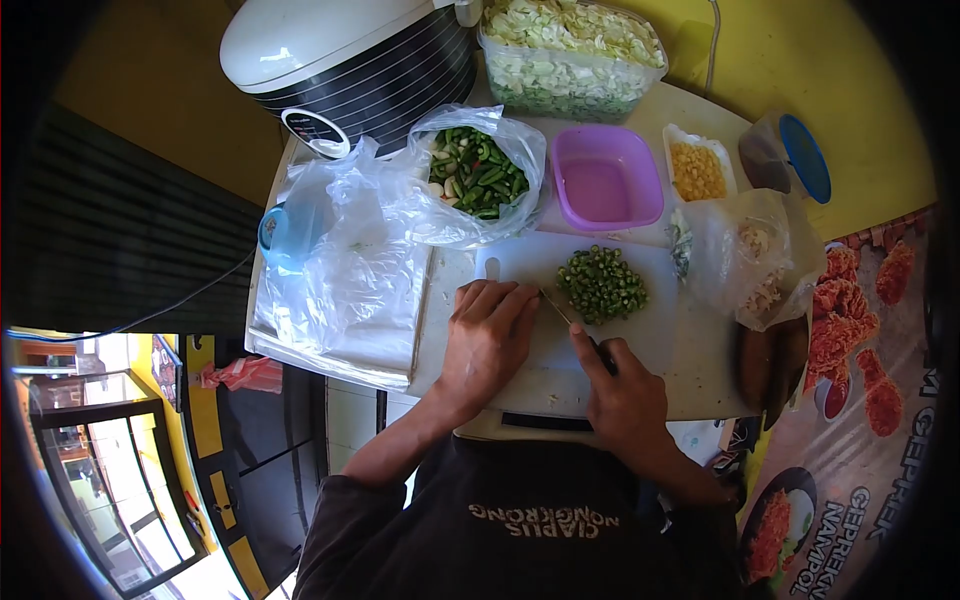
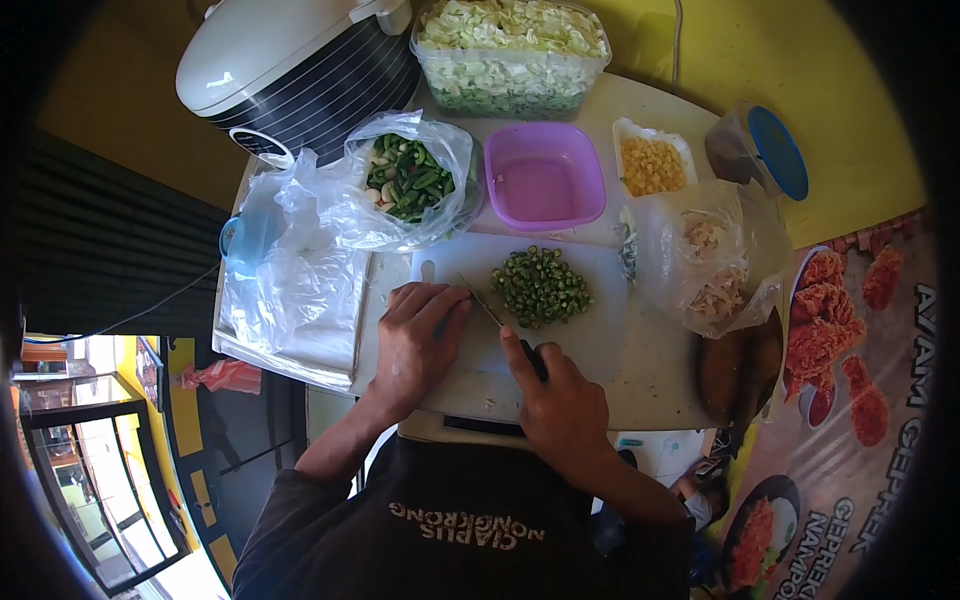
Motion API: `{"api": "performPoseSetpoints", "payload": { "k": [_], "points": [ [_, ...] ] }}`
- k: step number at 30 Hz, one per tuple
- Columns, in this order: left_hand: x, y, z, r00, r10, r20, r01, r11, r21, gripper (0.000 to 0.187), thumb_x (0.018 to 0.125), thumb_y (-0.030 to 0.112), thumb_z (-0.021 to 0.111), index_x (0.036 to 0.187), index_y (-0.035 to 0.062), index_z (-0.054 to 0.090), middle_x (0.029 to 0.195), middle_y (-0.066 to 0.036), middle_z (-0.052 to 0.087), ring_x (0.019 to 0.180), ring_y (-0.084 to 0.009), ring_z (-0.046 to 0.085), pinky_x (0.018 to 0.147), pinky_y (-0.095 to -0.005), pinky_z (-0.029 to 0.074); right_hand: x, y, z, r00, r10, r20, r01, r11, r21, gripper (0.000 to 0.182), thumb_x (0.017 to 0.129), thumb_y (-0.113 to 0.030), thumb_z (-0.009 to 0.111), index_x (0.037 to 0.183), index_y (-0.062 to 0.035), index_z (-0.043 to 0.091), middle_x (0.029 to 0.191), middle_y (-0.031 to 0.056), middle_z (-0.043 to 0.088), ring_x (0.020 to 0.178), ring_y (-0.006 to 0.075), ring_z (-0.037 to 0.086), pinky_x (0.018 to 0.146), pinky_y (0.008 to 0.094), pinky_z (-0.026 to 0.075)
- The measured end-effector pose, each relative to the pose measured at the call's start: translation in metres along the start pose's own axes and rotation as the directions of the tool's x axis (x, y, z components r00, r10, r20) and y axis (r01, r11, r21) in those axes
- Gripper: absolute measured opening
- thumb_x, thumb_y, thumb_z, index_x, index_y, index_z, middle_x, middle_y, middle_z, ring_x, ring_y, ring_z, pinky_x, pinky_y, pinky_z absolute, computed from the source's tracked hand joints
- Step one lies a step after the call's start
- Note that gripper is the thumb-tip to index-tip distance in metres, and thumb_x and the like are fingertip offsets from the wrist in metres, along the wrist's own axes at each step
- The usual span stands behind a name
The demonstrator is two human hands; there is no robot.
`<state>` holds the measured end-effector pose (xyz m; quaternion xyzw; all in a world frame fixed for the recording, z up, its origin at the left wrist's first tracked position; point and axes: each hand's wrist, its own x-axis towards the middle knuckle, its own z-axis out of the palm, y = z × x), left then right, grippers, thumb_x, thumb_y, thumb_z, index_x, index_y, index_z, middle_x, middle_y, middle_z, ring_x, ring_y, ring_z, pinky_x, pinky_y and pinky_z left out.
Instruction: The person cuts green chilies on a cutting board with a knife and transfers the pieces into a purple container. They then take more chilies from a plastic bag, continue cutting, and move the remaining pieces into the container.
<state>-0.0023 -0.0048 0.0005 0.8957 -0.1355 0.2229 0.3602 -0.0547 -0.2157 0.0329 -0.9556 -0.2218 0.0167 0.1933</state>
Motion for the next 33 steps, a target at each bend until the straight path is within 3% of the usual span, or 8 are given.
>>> {"api": "performPoseSetpoints", "payload": {
  "k": [8,14,17,20,26,33],
  "points": [
    [-0.001,0.0,0.0,1.0,-0.003,0.003,0.003,1.0,-0.006,0.018,0.085,0.001,0.08,0.102,0.0027,0.076,0.095,-0.012,0.074,0.088,-0.0313,0.071,0.083,-0.043,0.054,-0.002,-0.002,0.004,1.0,0.011,0.008,-0.01,1.0,-0.015,0.083,0.077,0.0,0.069,0.156,-0.0153,0.051,0.106,0.0116,0.056,0.078,0.028,0.067,0.06,0.0426,0.057],
    [-0.002,-0.002,0.0,1.0,-0.005,-0.005,0.004,1.0,-0.031,0.017,0.086,0.002,0.08,0.102,0.0031,0.075,0.094,-0.012,0.075,0.091,-0.0329,0.071,0.085,-0.0439,0.054,-0.005,0.007,-0.006,0.999,0.039,-0.034,-0.036,0.996,0.079,0.077,0.08,0.002,0.068,0.154,-0.0163,0.054,0.102,0.0101,0.059,0.076,0.0277,0.068,0.061,0.0428,0.057],
    [-0.003,-0.001,-0.001,0.996,-0.088,0.028,0.09,0.994,-0.069,0.017,0.086,0.003,0.08,0.102,0.0036,0.075,0.096,-0.013,0.076,0.092,-0.0334,0.072,0.087,-0.0441,0.054,-0.006,0.007,-0.002,0.993,0.063,-0.103,-0.058,0.997,0.052,0.075,0.081,0.003,0.067,0.152,-0.0171,0.057,0.099,0.0093,0.06,0.078,0.0269,0.069,0.061,0.0426,0.056],
    [-0.002,-0.001,-0.001,1.0,-0.009,0.0,0.009,1.0,-0.03,0.017,0.085,0.004,0.081,0.101,0.0039,0.075,0.096,-0.012,0.076,0.092,-0.0333,0.072,0.087,-0.0436,0.054,-0.008,0.008,0.002,0.985,0.024,-0.17,-0.014,0.998,0.061,0.074,0.081,0.004,0.067,0.152,-0.018,0.058,0.1,0.0091,0.061,0.078,0.0267,0.069,0.062,0.0419,0.056],
    [-0.001,0.0,0.001,1.0,-0.016,-0.021,0.015,0.999,-0.031,0.015,0.084,0.002,0.081,0.098,0.0038,0.076,0.094,-0.011,0.076,0.089,-0.032,0.072,0.086,-0.0428,0.054,-0.008,-0.002,-0.003,0.989,0.046,-0.137,-0.029,0.992,0.127,0.065,0.086,0.009,0.065,0.147,-0.0138,0.063,0.098,0.0123,0.062,0.075,0.0283,0.069,0.066,0.0416,0.057],
    [0.002,0.003,0.001,0.999,-0.032,-0.02,0.031,0.999,-0.038,0.015,0.083,0.0,0.08,0.096,0.0034,0.075,0.092,-0.01,0.075,0.086,-0.0311,0.072,0.083,-0.0418,0.054,-0.014,0.004,0.001,0.995,0.012,-0.096,-0.003,0.996,0.093,0.077,0.079,0.003,0.067,0.152,-0.0168,0.057,0.103,0.0099,0.06,0.079,0.0263,0.068,0.062,0.0403,0.057]
  ]
}}
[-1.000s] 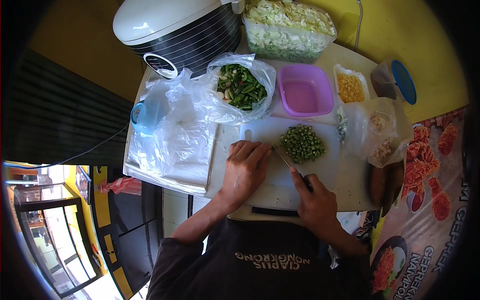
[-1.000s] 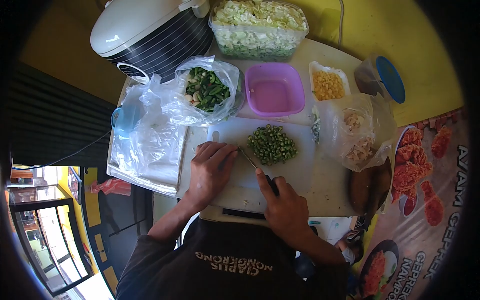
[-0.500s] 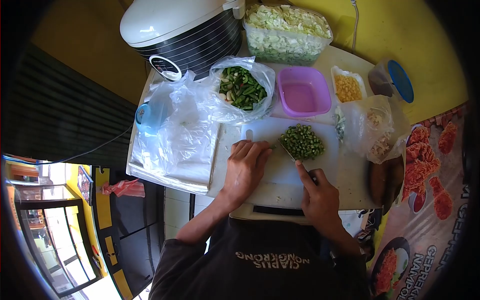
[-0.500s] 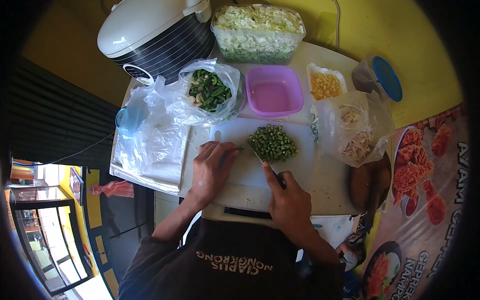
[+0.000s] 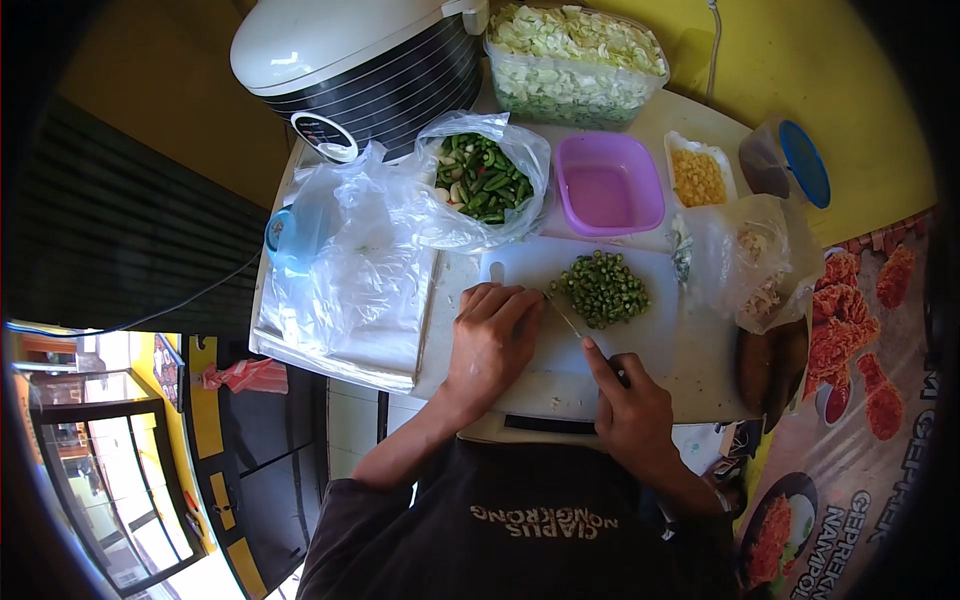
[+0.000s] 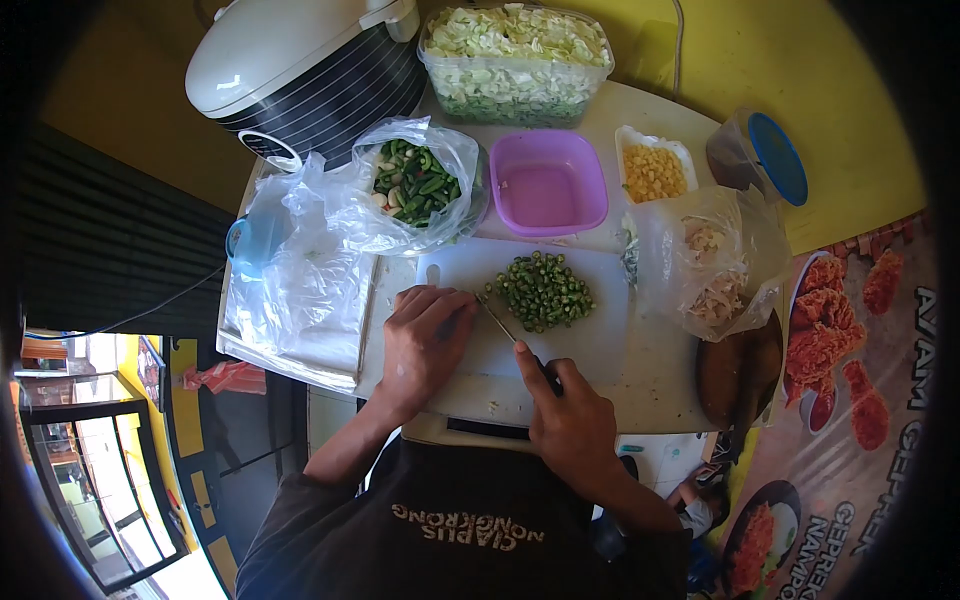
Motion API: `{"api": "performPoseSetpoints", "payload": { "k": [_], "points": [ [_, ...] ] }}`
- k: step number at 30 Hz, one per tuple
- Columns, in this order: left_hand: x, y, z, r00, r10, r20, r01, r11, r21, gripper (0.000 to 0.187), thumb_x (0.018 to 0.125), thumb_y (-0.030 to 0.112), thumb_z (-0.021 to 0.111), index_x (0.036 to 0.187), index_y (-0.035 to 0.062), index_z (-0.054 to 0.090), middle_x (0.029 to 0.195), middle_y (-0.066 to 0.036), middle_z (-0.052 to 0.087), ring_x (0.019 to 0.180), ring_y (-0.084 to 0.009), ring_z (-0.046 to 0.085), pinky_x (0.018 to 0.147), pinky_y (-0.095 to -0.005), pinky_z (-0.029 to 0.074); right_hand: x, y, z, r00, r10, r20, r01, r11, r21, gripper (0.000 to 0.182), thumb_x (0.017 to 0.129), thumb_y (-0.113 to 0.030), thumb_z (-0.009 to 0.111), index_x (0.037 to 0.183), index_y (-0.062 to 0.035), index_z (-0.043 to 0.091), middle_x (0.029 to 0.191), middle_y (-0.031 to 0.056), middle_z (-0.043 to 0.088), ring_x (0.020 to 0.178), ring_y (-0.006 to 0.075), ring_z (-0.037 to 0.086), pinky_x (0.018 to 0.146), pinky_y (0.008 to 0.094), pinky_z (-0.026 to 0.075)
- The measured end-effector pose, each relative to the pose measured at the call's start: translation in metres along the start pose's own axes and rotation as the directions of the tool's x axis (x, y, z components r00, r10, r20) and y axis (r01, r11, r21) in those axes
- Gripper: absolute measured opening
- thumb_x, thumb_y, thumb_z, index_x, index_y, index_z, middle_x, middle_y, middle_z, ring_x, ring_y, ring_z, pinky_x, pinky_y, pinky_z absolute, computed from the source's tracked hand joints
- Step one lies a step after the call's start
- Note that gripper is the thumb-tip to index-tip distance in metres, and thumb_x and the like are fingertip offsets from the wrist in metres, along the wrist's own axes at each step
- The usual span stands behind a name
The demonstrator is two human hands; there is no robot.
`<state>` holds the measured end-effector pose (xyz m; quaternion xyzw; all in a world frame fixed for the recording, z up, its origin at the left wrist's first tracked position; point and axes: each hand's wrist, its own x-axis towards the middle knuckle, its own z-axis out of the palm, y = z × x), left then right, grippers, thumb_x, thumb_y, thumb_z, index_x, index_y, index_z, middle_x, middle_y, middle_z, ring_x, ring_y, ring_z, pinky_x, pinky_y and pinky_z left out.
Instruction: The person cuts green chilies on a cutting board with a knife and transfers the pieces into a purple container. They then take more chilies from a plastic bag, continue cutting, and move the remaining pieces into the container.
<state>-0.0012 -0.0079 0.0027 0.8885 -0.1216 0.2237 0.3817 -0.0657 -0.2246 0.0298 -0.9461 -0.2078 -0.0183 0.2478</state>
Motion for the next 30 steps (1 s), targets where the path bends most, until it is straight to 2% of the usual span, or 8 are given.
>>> {"api": "performPoseSetpoints", "payload": {
  "k": [8,14,20,23,30],
  "points": [
    [-0.001,-0.003,0.003,1.0,0.025,-0.014,-0.025,1.0,0.014,0.016,0.082,0.0,0.08,0.096,0.0026,0.075,0.093,-0.011,0.075,0.087,-0.0315,0.072,0.084,-0.0423,0.054,0.02,-0.005,0.007,0.998,-0.035,0.056,0.039,0.997,-0.06,0.082,0.078,0.002,0.068,0.156,-0.0138,0.051,0.107,0.0117,0.058,0.077,0.0269,0.067,0.062,0.0403,0.057],
    [-0.002,-0.002,0.003,0.999,0.031,-0.026,-0.03,0.999,0.023,0.015,0.082,0.0,0.08,0.096,0.002,0.075,0.094,-0.011,0.076,0.087,-0.032,0.072,0.085,-0.0421,0.054,0.002,0.002,-0.004,0.995,-0.05,0.083,0.056,0.996,-0.067,0.083,0.078,0.0,0.069,0.157,-0.0125,0.049,0.103,0.0104,0.057,0.075,0.027,0.065,0.062,0.0411,0.057],
    [-0.004,-0.003,0.004,0.999,0.036,-0.036,-0.035,0.999,0.017,0.015,0.082,-0.001,0.08,0.096,0.0022,0.075,0.094,-0.012,0.076,0.087,-0.0321,0.072,0.085,-0.0424,0.054,0.017,-0.005,-0.001,0.995,-0.027,0.092,0.033,0.998,-0.059,0.084,0.078,0.002,0.069,0.158,-0.011,0.048,0.1,0.0105,0.056,0.076,0.0282,0.065,0.063,0.0429,0.057],
    [-0.004,-0.003,0.003,0.999,0.032,-0.028,-0.032,0.999,0.011,0.015,0.082,-0.001,0.08,0.096,0.0021,0.075,0.094,-0.012,0.076,0.087,-0.0319,0.072,0.085,-0.0422,0.054,0.018,-0.003,0.0,0.995,-0.058,0.086,0.065,0.995,-0.07,0.083,0.078,0.002,0.069,0.158,-0.0102,0.048,0.099,0.0113,0.056,0.075,0.0287,0.065,0.063,0.0431,0.057],
    [-0.005,-0.003,0.004,0.998,0.047,-0.038,-0.047,0.999,0.01,0.015,0.083,-0.001,0.08,0.097,0.0027,0.074,0.093,-0.011,0.075,0.087,-0.0314,0.072,0.085,-0.0421,0.054,0.0,0.001,-0.007,0.996,-0.019,0.091,0.023,0.999,-0.036,0.079,0.082,0.002,0.067,0.157,-0.0115,0.049,0.1,0.0116,0.058,0.072,0.0298,0.065,0.064,0.0437,0.057]
  ]
}}
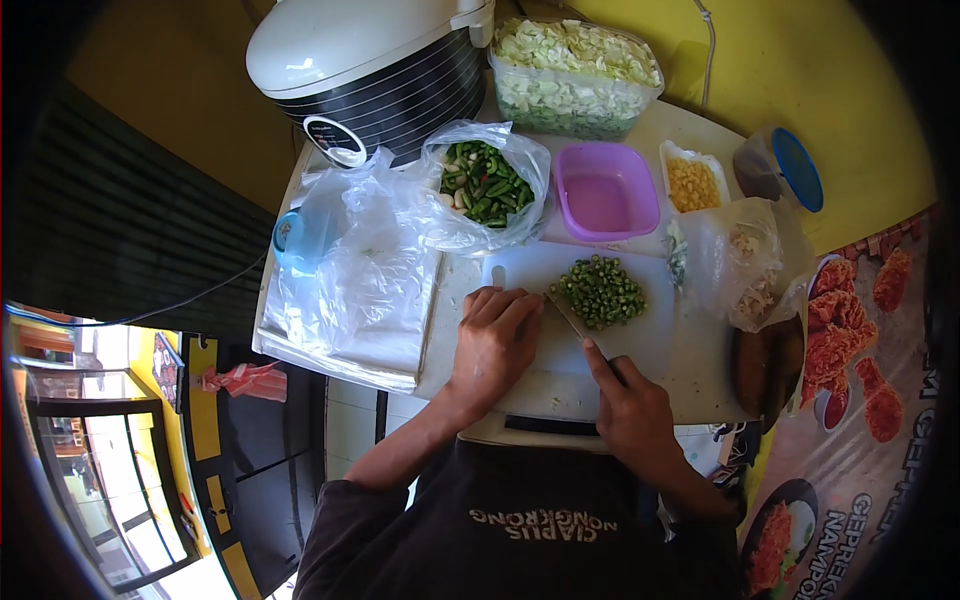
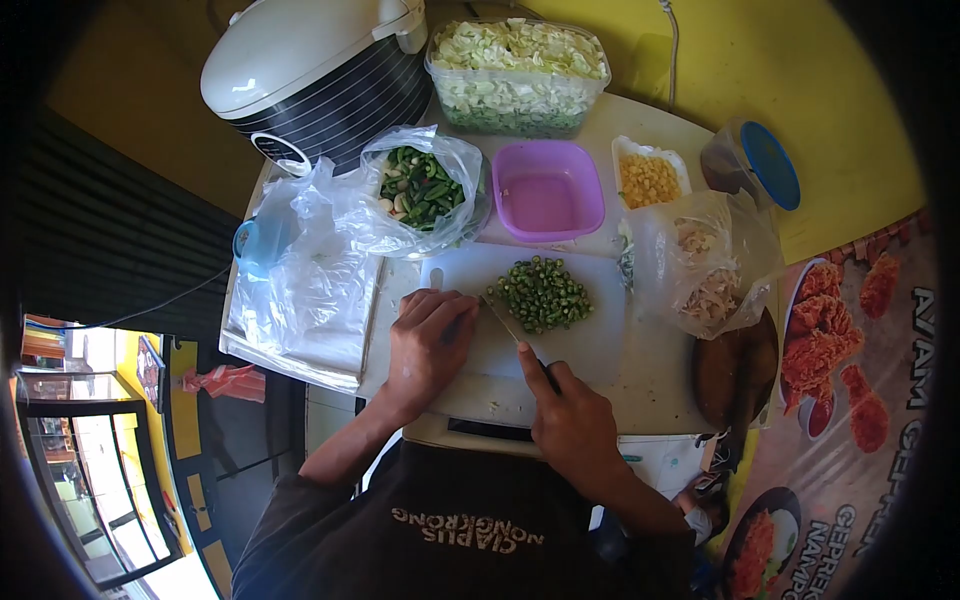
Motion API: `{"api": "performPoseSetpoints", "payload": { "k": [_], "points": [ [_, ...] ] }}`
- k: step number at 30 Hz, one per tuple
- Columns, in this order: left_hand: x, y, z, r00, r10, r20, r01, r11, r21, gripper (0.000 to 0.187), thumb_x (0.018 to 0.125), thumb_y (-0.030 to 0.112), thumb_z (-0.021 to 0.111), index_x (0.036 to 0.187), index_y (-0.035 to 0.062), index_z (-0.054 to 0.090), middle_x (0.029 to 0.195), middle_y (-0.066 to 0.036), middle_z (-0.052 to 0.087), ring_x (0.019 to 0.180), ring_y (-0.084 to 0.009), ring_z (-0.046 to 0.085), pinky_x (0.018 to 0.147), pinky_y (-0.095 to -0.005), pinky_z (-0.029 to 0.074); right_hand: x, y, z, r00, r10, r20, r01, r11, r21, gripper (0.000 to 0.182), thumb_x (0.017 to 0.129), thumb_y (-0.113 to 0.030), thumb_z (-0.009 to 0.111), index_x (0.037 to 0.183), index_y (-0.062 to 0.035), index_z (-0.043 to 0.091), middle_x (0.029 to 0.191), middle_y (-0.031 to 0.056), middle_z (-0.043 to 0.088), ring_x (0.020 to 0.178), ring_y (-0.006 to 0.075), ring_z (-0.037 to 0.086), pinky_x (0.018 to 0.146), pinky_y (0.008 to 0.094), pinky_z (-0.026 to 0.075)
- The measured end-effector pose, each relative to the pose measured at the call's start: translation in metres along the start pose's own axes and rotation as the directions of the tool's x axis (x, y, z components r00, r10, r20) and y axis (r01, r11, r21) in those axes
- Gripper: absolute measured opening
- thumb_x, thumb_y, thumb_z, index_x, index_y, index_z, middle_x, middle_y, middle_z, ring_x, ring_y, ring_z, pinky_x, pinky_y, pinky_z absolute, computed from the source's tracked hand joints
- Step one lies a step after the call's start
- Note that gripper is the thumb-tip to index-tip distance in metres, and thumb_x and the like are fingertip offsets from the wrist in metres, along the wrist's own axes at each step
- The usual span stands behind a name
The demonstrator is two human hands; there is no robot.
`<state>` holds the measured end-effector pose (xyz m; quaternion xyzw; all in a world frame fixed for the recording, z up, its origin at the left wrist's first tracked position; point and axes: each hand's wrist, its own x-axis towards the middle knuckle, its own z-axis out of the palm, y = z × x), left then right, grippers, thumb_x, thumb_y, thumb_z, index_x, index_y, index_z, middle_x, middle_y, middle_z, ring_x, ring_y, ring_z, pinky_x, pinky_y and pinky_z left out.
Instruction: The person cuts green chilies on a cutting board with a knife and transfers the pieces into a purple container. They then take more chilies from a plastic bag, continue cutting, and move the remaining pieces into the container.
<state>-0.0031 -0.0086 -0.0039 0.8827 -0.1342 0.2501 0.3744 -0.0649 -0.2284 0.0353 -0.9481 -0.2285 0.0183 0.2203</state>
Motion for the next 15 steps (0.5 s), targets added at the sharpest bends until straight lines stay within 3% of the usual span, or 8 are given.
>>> {"api": "performPoseSetpoints", "payload": {
  "k": [5,11,15],
  "points": [
    [-0.0009,-0.0006,-0.0007,1.0,-0.01,0.006,0.01,1.0,-0.012,0.015,0.084,0.002,0.08,0.098,0.0035,0.074,0.094,-0.012,0.076,0.088,-0.0327,0.072,0.087,-0.0433,0.055,0.0107,-0.0015,0.0,0.992,0.091,-0.091,-0.087,0.995,0.047,0.066,0.09,0.008,0.062,0.152,-0.0115,0.056,0.096,0.0139,0.062,0.073,0.0333,0.068,0.064,0.045,0.056],
    [-0.0028,-0.001,-0.0013,1.0,-0.019,0.005,0.019,1.0,-0.004,0.016,0.085,0.005,0.082,0.099,0.0047,0.075,0.095,-0.012,0.077,0.091,-0.0348,0.073,0.091,-0.0448,0.055,0.0045,-0.0024,0.0072,0.994,0.014,-0.106,-0.007,0.997,0.071,0.07,0.087,0.003,0.066,0.154,-0.0143,0.055,0.1,0.0114,0.061,0.078,0.0289,0.069,0.065,0.0426,0.057],
    [-0.0031,0.0,-0.0003,0.999,-0.046,-0.015,0.046,0.999,0.01,0.014,0.084,0.004,0.082,0.098,0.0042,0.076,0.093,-0.011,0.075,0.089,-0.0335,0.071,0.087,-0.0439,0.055,0.0017,-0.003,0.0093,0.995,0.007,-0.104,0.0,0.998,0.069,0.07,0.087,0.003,0.067,0.154,-0.0142,0.055,0.1,0.0116,0.06,0.079,0.0284,0.069,0.064,0.0425,0.057]
  ]
}}
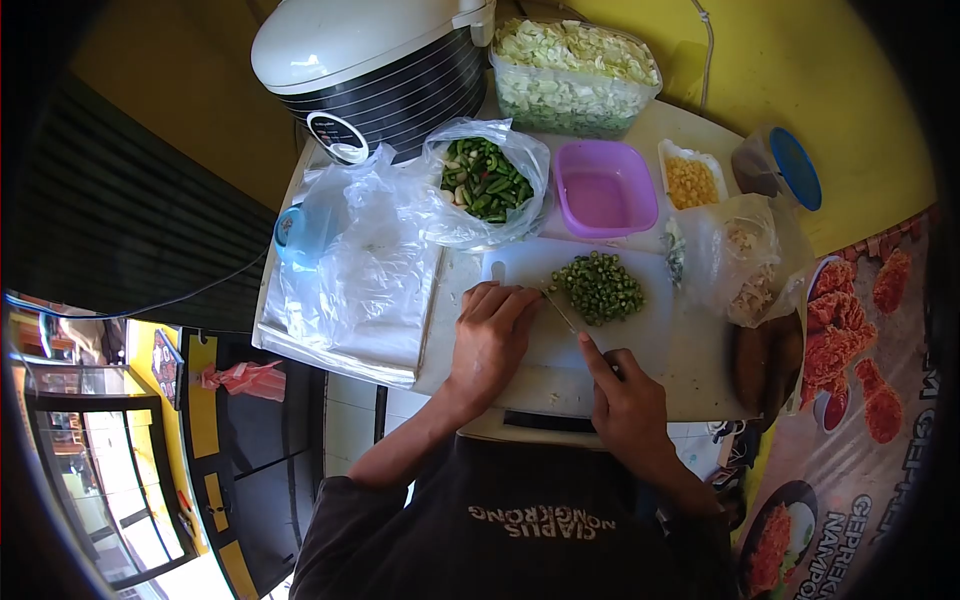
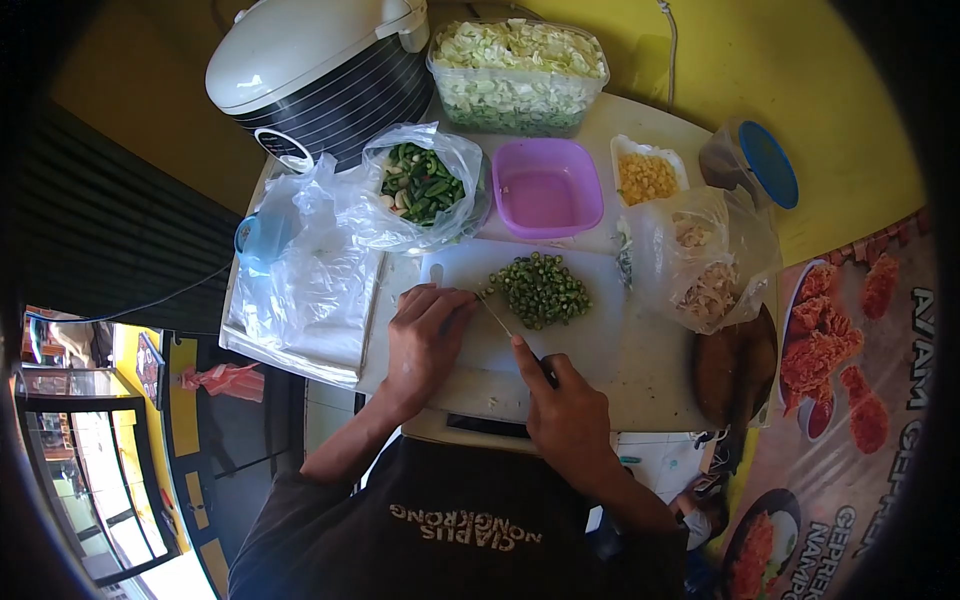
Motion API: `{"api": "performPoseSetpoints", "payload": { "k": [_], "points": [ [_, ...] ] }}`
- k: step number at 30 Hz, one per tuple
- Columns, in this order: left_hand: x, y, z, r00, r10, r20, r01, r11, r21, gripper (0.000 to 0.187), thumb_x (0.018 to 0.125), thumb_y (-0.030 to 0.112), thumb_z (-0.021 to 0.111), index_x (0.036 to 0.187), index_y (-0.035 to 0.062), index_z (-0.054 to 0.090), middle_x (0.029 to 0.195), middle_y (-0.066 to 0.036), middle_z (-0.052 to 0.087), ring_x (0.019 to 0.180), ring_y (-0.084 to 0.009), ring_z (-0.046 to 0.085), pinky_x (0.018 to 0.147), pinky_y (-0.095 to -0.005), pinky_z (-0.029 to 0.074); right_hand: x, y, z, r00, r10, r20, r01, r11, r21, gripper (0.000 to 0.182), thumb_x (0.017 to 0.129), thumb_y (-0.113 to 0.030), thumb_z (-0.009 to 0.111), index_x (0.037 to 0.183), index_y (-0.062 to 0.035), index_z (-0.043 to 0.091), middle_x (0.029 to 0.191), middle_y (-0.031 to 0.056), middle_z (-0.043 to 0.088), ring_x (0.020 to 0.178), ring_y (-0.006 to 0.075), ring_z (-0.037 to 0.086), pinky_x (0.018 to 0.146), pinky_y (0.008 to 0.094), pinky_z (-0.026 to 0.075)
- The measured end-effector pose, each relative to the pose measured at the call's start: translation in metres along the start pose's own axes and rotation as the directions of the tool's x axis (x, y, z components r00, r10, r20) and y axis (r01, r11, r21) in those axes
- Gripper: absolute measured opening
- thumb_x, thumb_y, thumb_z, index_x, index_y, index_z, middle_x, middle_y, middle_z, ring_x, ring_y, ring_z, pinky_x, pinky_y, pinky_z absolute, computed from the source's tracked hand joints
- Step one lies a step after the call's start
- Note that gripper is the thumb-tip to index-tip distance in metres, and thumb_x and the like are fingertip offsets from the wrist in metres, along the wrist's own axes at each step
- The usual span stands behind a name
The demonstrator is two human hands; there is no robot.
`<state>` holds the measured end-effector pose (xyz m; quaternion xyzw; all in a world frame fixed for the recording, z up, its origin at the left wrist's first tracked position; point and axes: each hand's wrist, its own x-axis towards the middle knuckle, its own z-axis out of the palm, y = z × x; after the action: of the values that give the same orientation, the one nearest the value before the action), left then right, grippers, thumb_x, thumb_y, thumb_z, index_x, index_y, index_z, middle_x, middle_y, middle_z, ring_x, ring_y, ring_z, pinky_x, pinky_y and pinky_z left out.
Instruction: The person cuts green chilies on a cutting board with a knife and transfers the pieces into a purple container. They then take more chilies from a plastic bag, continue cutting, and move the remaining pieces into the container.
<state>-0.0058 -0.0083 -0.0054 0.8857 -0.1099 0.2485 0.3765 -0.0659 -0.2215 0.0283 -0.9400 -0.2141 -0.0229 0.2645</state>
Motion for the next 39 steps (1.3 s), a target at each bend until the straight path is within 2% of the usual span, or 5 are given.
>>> {"api": "performPoseSetpoints", "payload": {
  "k": [5,14,17,24,39],
  "points": [
    [0.001,0.002,-0.002,0.999,-0.033,0.005,0.033,0.999,0.012,0.014,0.084,0.003,0.082,0.096,0.003,0.077,0.092,-0.01,0.072,0.087,-0.0308,0.068,0.081,-0.0425,0.053,-0.003,-0.001,-0.006,0.999,0.005,0.041,-0.004,1.0,-0.013,0.071,0.086,0.003,0.067,0.154,-0.014,0.054,0.101,0.0116,0.06,0.079,0.0281,0.069,0.064,0.0424,0.058],
    [0.003,-0.002,-0.002,0.998,-0.043,0.035,0.043,0.999,0.004,0.013,0.084,0.003,0.081,0.096,0.0029,0.077,0.093,-0.011,0.072,0.087,-0.0322,0.068,0.08,-0.0434,0.053,0.013,-0.004,0.006,0.999,-0.032,0.037,0.036,0.994,-0.1,0.082,0.077,0.001,0.069,0.156,-0.0149,0.053,0.105,0.0105,0.058,0.077,0.0266,0.065,0.06,0.0405,0.056],
    [0.002,-0.001,0.001,0.998,-0.057,0.02,0.057,0.998,0.016,0.013,0.084,0.003,0.081,0.096,0.0029,0.076,0.092,-0.011,0.071,0.087,-0.0324,0.067,0.08,-0.0437,0.054,0.02,-0.005,0.008,0.998,-0.056,0.013,0.057,0.986,-0.155,0.082,0.077,0.001,0.07,0.155,-0.0145,0.053,0.104,0.0103,0.058,0.077,0.026,0.065,0.06,0.0403,0.056],
    [0.003,0.002,-0.001,0.997,-0.067,0.043,0.066,0.998,0.025,0.012,0.085,0.005,0.081,0.096,0.0039,0.076,0.093,-0.011,0.071,0.088,-0.0334,0.067,0.08,-0.0439,0.054,0.013,-0.002,-0.008,0.993,-0.035,0.113,0.05,0.99,-0.13,0.082,0.077,0.001,0.069,0.156,-0.0131,0.051,0.102,0.0103,0.057,0.074,0.0266,0.065,0.06,0.0413,0.056],
    [0.0,0.001,0.0,0.999,-0.05,0.018,0.05,0.999,0.0,0.014,0.084,0.004,0.082,0.097,0.0035,0.077,0.092,-0.012,0.07,0.085,-0.0346,0.067,0.08,-0.0444,0.054,0.018,-0.001,0.001,0.997,-0.037,0.071,0.044,0.994,-0.101,0.081,0.079,0.003,0.068,0.156,-0.014,0.052,0.099,0.0108,0.057,0.072,0.0291,0.066,0.062,0.0426,0.057]
  ]
}}
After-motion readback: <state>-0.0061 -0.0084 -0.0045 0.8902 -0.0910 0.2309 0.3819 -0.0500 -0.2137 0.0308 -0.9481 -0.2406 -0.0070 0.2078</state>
